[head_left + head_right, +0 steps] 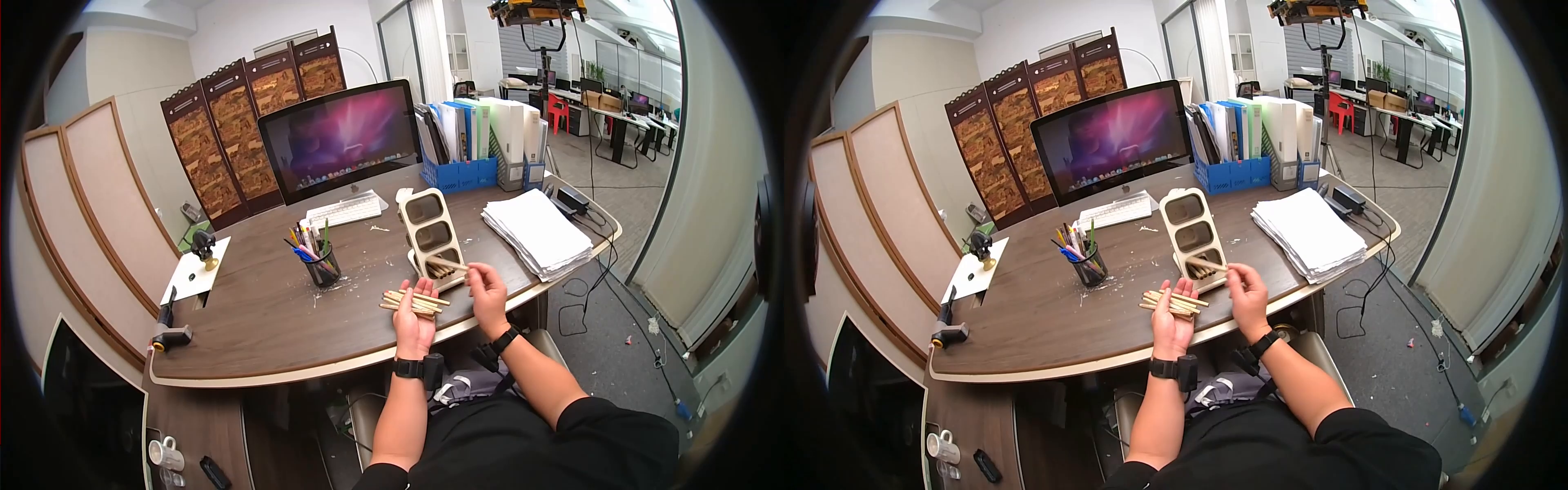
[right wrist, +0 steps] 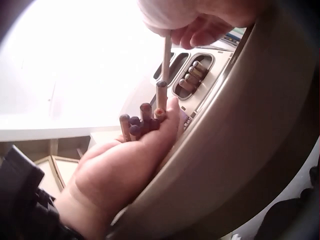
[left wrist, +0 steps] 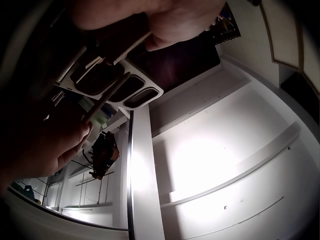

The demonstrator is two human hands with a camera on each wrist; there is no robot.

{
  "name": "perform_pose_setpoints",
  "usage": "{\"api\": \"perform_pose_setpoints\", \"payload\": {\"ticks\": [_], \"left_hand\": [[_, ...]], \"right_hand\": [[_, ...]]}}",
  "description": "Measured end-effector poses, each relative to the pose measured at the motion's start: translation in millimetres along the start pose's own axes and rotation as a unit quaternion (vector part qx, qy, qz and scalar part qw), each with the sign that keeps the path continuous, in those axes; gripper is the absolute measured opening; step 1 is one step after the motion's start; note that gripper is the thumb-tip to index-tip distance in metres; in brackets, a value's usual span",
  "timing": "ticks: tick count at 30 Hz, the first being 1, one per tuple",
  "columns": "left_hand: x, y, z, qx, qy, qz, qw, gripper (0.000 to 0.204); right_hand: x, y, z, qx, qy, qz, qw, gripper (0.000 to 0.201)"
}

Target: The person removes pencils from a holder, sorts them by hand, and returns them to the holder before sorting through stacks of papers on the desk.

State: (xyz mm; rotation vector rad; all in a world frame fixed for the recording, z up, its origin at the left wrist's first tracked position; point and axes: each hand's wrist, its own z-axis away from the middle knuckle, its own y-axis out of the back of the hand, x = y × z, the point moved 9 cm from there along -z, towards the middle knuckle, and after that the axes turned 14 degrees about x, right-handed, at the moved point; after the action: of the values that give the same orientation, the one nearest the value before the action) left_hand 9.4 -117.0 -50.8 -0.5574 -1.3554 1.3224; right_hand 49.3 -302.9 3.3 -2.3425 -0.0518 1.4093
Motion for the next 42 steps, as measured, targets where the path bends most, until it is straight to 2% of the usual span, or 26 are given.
{"api": "perform_pose_setpoints", "payload": {"ticks": [1, 3, 7, 12, 16, 19, 21, 22, 26, 28, 29, 31, 32, 37, 39, 40, 41, 42], "left_hand": [[0, 0, 0, 0.001, -0.002, 0.004, 1.0, 0.03], [1, 1, 1, 0.005, -0.004, 0.008, 1.0, 0.029], [1, 0, 4, 0.011, -0.007, 0.004, 1.0, 0.03], [1, 2, 4, 0.01, -0.005, 0.009, 1.0, 0.031], [2, 0, 4, 0.006, -0.006, 0.005, 1.0, 0.032], [1, 0, 1, 0.004, -0.006, 0.008, 1.0, 0.032], [0, 4, 1, 0.004, -0.004, 0.007, 1.0, 0.032], [1, 3, 2, 0.002, -0.005, 0.006, 1.0, 0.034], [1, 1, 1, 0.008, -0.003, 0.01, 1.0, 0.032], [2, 0, 0, 0.002, 0.0, 0.016, 1.0, 0.034], [1, 1, 2, 0.001, 0.005, 0.021, 1.0, 0.037], [1, 1, 0, -0.009, 0.001, 0.027, 1.0, 0.038], [1, 2, 0, -0.009, -0.004, 0.023, 1.0, 0.038], [2, 0, -2, -0.007, -0.007, 0.019, 1.0, 0.038], [1, 1, 1, -0.014, -0.007, 0.013, 1.0, 0.036], [1, 1, 0, -0.011, -0.006, 0.019, 1.0, 0.037], [1, 4, 2, -0.009, -0.005, 0.02, 1.0, 0.037], [0, 5, 3, -0.004, 0.002, 0.02, 1.0, 0.036]], "right_hand": [[2, 0, -2, -0.001, 0.0, 0.0, 1.0, 0.016], [2, 10, -9, 0.061, 0.024, -0.029, 0.997, 0.015], [-4, 5, -4, 0.046, 0.042, 0.027, 0.998, 0.014], [5, 15, -10, 0.076, 0.022, -0.025, 0.997, 0.011], [5, 13, -10, 0.062, 0.026, -0.034, 0.997, 0.012], [0, 5, -8, 0.041, 0.022, 0.024, 0.999, 0.022], [-18, -12, 1, -0.017, 0.076, 0.079, 0.994, 0.034], [-15, -13, 1, -0.028, 0.075, 0.088, 0.993, 0.042], [-11, -8, 1, -0.019, 0.069, 0.1, 0.992, 0.038], [-5, -15, 7, -0.089, 0.025, 0.112, 0.989, 0.029], [-9, -16, 8, -0.09, 0.024, 0.113, 0.989, 0.029], [-25, -42, 29, -0.246, 0.092, 0.208, 0.942, 0.019], [-35, -47, 35, -0.259, 0.074, 0.194, 0.943, 0.018], [-21, -43, 28, -0.232, 0.099, 0.14, 0.957, 0.017], [-15, -28, 20, -0.162, 0.124, 0.119, 0.972, 0.017], [-6, -21, 15, -0.125, 0.033, 0.057, 0.99, 0.017], [-4, -11, 11, -0.086, -0.021, 0.009, 0.996, 0.016], [-8, -2, 7, -0.04, -0.012, 0.004, 0.999, 0.016]]}}
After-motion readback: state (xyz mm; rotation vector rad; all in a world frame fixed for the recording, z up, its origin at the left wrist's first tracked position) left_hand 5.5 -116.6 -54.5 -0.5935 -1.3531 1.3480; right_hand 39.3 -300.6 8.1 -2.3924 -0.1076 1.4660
